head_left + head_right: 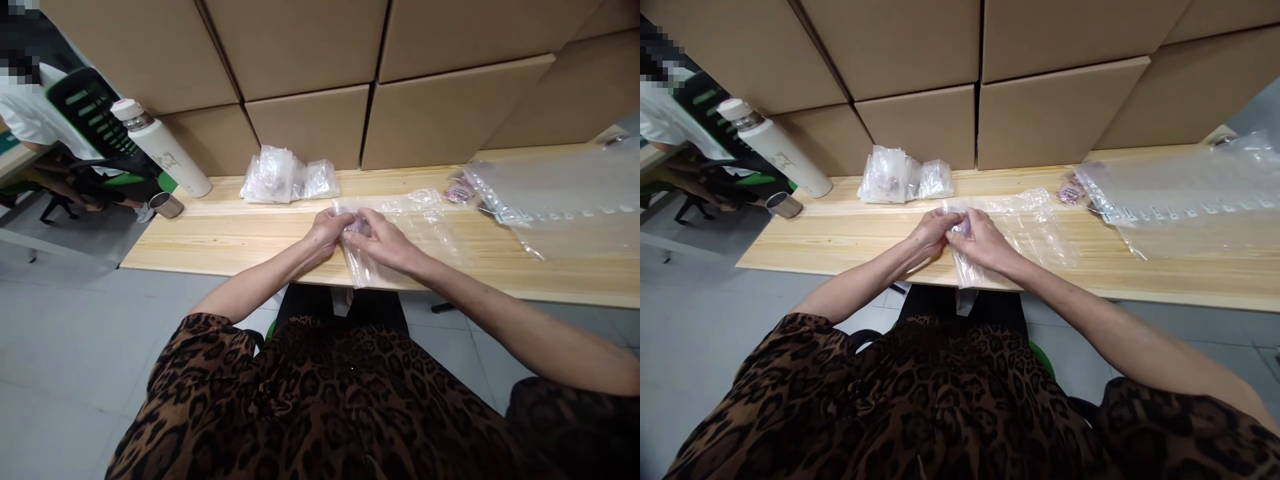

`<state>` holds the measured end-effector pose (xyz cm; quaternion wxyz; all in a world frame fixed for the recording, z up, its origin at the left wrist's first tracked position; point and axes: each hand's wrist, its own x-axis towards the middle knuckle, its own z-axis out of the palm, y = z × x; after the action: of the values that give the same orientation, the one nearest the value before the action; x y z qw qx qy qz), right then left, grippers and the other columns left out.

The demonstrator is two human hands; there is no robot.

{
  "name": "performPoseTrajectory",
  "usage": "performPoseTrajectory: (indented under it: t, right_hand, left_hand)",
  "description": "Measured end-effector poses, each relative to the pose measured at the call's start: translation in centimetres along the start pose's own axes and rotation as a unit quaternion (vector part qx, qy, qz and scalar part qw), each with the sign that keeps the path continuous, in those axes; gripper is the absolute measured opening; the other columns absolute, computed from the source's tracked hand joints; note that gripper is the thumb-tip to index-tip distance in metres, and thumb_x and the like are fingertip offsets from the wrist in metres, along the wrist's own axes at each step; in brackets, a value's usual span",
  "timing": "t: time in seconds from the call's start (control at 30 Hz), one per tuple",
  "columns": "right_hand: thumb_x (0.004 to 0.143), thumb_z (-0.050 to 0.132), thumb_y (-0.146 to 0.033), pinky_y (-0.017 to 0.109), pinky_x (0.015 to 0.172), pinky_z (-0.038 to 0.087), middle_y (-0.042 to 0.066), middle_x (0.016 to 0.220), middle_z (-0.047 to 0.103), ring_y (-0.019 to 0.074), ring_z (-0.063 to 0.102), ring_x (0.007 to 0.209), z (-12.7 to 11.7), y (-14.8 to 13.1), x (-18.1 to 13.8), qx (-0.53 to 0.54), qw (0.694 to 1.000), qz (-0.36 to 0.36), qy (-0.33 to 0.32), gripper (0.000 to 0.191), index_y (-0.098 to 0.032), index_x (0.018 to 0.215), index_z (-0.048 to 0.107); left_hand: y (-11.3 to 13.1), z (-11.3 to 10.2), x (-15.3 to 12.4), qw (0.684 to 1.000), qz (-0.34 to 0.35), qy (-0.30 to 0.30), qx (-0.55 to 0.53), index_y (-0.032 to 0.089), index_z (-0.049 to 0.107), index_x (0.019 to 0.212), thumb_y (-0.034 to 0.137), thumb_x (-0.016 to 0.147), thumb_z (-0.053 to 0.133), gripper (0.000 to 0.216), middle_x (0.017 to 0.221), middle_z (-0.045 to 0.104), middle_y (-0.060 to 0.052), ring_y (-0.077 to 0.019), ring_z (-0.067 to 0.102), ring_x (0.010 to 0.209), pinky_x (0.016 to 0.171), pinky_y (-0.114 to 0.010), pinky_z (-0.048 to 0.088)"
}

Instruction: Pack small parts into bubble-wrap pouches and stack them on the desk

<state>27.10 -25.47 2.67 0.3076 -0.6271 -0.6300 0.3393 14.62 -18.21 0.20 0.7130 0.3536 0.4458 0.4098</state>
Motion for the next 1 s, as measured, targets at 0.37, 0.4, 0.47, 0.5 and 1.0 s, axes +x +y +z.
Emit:
performPoseTrajectory:
  t: [0.37, 0.4, 0.47, 0.5, 1.0]
  right_hand:
    - [0.086, 0.069, -0.042, 0.055, 0.115, 0.051, 0.010, 0.123, 0.072, 0.0310, 0.068, 0.118, 0.8, 4.4, 1.4, 0.203, 0.976, -0.044, 0.066, 0.043, -0.022, 0.122, 0.061]
    - [0.084, 0.074, -0.042, 0.053, 0.114, 0.053, 0.008, 0.121, 0.073, 0.0296, 0.069, 0.117, 0.5, 4.4, 1.3, 0.249, 0.965, -0.034, 0.069, 0.043, -0.023, 0.121, 0.061]
    - [0.080, 0.082, -0.039, 0.048, 0.109, 0.057, 0.006, 0.118, 0.076, 0.0267, 0.072, 0.112, -0.4, 4.1, 0.9, 0.340, 0.939, 0.003, 0.054, 0.047, -0.025, 0.119, 0.061]
    - [0.078, 0.085, -0.036, 0.045, 0.105, 0.059, 0.005, 0.114, 0.077, 0.0255, 0.073, 0.107, -1.0, 3.9, 0.8, 0.378, 0.925, 0.025, 0.035, 0.047, -0.025, 0.117, 0.062]
    - [0.073, 0.096, -0.052, 0.040, 0.086, 0.063, 0.007, 0.098, 0.078, 0.0229, 0.073, 0.088, -3.0, 4.8, -0.8, 0.326, 0.943, 0.061, -0.032, 0.049, -0.020, 0.103, 0.073]
  left_hand:
    - [0.8, -1.1, -0.9, 0.997, -0.046, -0.058, -0.024, 0.011, 0.068, 0.078, 0.006, 0.100, 0.065, 0.024, 0.069, 0.068, -0.001, -0.0071, 0.063, 0.063, 0.079, -0.022, 0.053]
    - [0.5, -1.2, -0.6, 0.997, -0.046, -0.063, -0.016, 0.011, 0.068, 0.075, 0.008, 0.099, 0.070, 0.024, 0.067, 0.067, 0.000, -0.0065, 0.061, 0.061, 0.075, -0.021, 0.051]
    - [0.2, -1.2, -0.2, 0.996, -0.046, -0.080, 0.001, 0.010, 0.070, 0.075, 0.015, 0.096, 0.078, 0.022, 0.066, 0.067, 0.000, -0.0063, 0.057, 0.059, 0.067, -0.021, 0.045]
    - [0.2, -1.1, -0.1, 0.995, -0.044, -0.091, 0.000, 0.010, 0.072, 0.078, 0.018, 0.094, 0.081, 0.021, 0.067, 0.068, -0.001, -0.0069, 0.058, 0.060, 0.066, -0.021, 0.045]
    - [-1.5, 1.3, -2.2, 0.989, -0.006, -0.099, -0.108, 0.013, 0.072, 0.092, 0.005, 0.084, 0.080, 0.014, 0.081, 0.076, -0.002, -0.0127, 0.070, 0.078, 0.095, -0.029, 0.054]
